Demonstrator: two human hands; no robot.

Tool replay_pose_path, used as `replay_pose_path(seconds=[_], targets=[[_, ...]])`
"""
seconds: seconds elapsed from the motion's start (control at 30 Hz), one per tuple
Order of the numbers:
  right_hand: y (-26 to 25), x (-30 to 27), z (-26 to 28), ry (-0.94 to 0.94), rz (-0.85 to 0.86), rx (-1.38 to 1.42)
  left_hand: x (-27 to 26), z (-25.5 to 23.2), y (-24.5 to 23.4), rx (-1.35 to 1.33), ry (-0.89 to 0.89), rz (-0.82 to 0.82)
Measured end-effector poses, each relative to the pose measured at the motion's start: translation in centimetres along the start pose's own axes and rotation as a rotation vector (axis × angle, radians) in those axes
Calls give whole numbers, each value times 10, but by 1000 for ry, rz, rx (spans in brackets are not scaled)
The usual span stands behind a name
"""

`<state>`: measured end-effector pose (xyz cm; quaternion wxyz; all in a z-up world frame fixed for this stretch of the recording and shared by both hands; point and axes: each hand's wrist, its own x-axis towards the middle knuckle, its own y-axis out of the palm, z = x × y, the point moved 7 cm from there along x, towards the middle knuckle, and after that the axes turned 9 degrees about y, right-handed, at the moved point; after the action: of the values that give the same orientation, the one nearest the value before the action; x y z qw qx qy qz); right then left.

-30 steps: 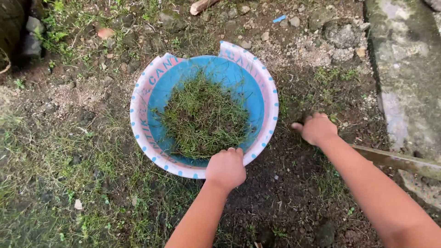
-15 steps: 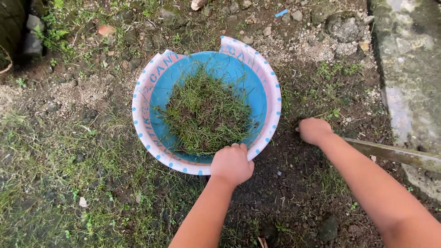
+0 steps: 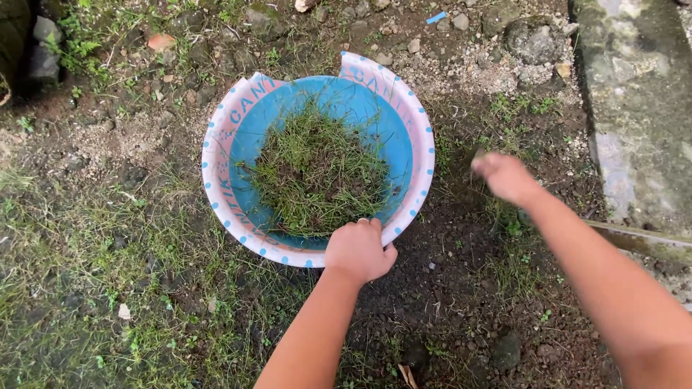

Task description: Pulling weeds from a patch of dirt and placing them in a bucket.

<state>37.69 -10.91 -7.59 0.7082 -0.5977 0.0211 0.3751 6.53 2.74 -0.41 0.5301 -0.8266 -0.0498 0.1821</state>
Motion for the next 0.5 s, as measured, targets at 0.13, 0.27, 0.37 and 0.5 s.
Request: replay_pose_path(seconds=[0.13,0.27,0.37,0.5], targets=[[-8,-21,0,107,-200,99,-1,-1,-1,3,-4,2],[54,4,-37,40,-11,-476,-1,-2,-4,8,1,12],[12,-33,21,83,-50,-268,-2,1,2,1,-7,21],[-39,-56,89,-186,-314,247,-2,-1,-2,0,-10,26]])
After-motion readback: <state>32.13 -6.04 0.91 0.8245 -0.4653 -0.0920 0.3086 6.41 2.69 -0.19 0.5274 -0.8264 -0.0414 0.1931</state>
